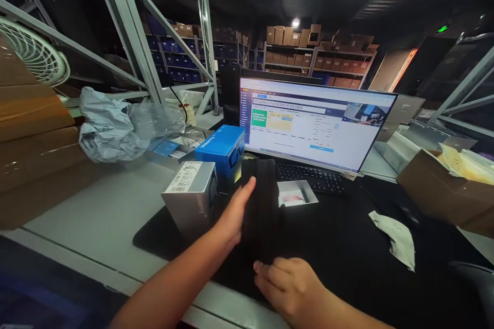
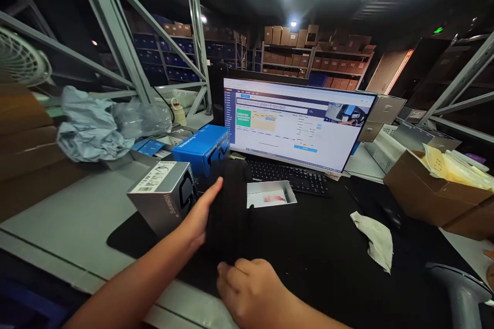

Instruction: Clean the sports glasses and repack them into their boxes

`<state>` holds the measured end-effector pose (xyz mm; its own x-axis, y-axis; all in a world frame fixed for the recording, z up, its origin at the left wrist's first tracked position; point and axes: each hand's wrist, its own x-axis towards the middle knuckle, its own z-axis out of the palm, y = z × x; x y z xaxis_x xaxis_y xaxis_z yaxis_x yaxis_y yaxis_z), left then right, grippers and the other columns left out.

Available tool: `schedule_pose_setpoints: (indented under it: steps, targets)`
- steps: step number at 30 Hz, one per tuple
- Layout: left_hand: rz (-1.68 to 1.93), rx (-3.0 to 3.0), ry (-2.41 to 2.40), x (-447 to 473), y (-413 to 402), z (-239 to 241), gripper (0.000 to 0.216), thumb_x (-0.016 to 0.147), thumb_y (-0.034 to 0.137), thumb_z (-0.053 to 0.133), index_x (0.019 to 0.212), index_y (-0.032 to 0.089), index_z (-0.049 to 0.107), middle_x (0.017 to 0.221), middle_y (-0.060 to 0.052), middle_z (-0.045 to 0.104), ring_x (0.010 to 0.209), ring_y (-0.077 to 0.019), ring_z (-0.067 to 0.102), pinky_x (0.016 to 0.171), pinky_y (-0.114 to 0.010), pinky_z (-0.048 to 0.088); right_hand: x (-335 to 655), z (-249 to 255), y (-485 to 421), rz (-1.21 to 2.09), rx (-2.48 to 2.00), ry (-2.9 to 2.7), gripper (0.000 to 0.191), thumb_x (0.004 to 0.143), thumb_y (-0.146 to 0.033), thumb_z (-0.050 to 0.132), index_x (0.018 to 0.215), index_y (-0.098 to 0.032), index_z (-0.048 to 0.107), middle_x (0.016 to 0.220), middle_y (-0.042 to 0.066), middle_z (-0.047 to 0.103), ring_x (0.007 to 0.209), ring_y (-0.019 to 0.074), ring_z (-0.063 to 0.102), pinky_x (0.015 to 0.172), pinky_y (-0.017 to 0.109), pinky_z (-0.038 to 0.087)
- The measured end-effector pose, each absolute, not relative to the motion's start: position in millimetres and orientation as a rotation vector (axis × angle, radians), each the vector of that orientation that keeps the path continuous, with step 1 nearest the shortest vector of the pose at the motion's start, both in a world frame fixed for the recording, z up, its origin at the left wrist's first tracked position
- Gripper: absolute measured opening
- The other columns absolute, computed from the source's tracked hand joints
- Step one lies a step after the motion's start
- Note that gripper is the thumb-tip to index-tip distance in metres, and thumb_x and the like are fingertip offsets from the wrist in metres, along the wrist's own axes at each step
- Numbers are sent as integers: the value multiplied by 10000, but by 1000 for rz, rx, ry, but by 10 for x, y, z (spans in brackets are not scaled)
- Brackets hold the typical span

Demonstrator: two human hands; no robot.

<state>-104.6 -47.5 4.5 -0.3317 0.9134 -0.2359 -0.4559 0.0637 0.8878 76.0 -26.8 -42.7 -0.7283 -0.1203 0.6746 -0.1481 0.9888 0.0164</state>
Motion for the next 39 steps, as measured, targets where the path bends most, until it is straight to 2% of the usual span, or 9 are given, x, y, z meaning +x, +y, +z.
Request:
schedule_pose_setpoints:
  steps: [7, 13, 15, 17, 19, 23, 25, 31, 39]
  targets:
    - [1701, 98, 872, -1044, -409, 252, 516, 931, 540, 560, 1174, 100, 681, 989, -145, 778, 970, -317, 745, 923, -447, 585, 835, -363, -70, -146, -530, -2712, 328, 769, 59, 604, 935, -176, 762, 879, 43, 783, 639, 174, 711, 549, 259, 520]
    - [1820, 173, 926, -764, -410, -29, 533, 835, 490, 732, 1235, 146, 652, 1152, -138, 746, 1162, -304, 672, 1068, -441, 482, 1156, 94, 26, 850, -535, -2475, 315, 958, -144, 551, 1192, -278, 714, 944, -6, 779, 722, 131, 739, 680, 223, 599]
    - [1920, 259, 952, -687, -456, -111, 578, 792, 474, 782, 1255, 161, 635, 1201, -130, 728, 1226, -299, 630, 1104, -433, 442, 1156, 80, 15, 954, -439, -2356, 334, 1009, -203, 472, 1273, -277, 663, 1093, 20, 754, 923, 134, 738, 830, 241, 604]
    - [1963, 329, 958, -611, -539, -194, 605, 740, 429, 823, 1250, 166, 631, 1210, -122, 723, 1251, -309, 607, 1112, -438, 427, 1106, -7, 29, 851, -414, -2339, 393, 1015, -203, 439, 1382, -257, 568, 1347, 59, 643, 1257, 173, 602, 1067, 332, 513]
    - [1921, 343, 985, -517, -658, -299, 606, 663, 318, 847, 1214, 168, 645, 1176, -106, 735, 1233, -325, 611, 1101, -454, 433, 1051, -107, 68, 694, -515, -2335, 437, 1011, -230, 445, 1447, -227, 474, 1456, 96, 537, 1377, 208, 483, 1157, 413, 429]
    - [1732, 287, 1048, -262, -935, -590, 596, 557, 124, 753, 1145, 175, 671, 1087, -67, 758, 1188, -319, 631, 1090, -462, 434, 1008, -202, 153, 514, -774, -2367, 668, 863, -358, 693, 1449, -178, 425, 1412, 160, 486, 1333, 323, 455, 1126, 526, 436]
    - [1690, 248, 1046, -144, -1035, -720, 587, 561, 117, 728, 1141, 178, 664, 1031, -54, 766, 1142, -305, 654, 1073, -469, 446, 1004, -201, 176, 491, -796, -2445, 737, 772, -268, 753, 1427, -151, 436, 1328, 160, 538, 1259, 345, 472, 1083, 548, 458]
    - [1541, 15, 980, -85, -1069, -789, 222, 657, 102, 757, 853, 147, 664, 812, -21, 734, 910, -223, 709, 915, -376, 567, 975, -189, 248, 635, -692, -2545, 622, 626, 28, 641, 1223, -139, 582, 1096, 104, 654, 1048, 263, 561, 910, 412, 535]
    - [1339, -231, 892, -89, -912, -715, 134, 828, -31, 590, 778, 80, 647, 798, -92, 723, 737, -151, 716, 823, -272, 609, 1058, -134, 460, 983, -786, -2533, 664, 605, -169, 829, 1235, -217, 624, 1190, 58, 672, 1076, 264, 605, 938, 408, 485]
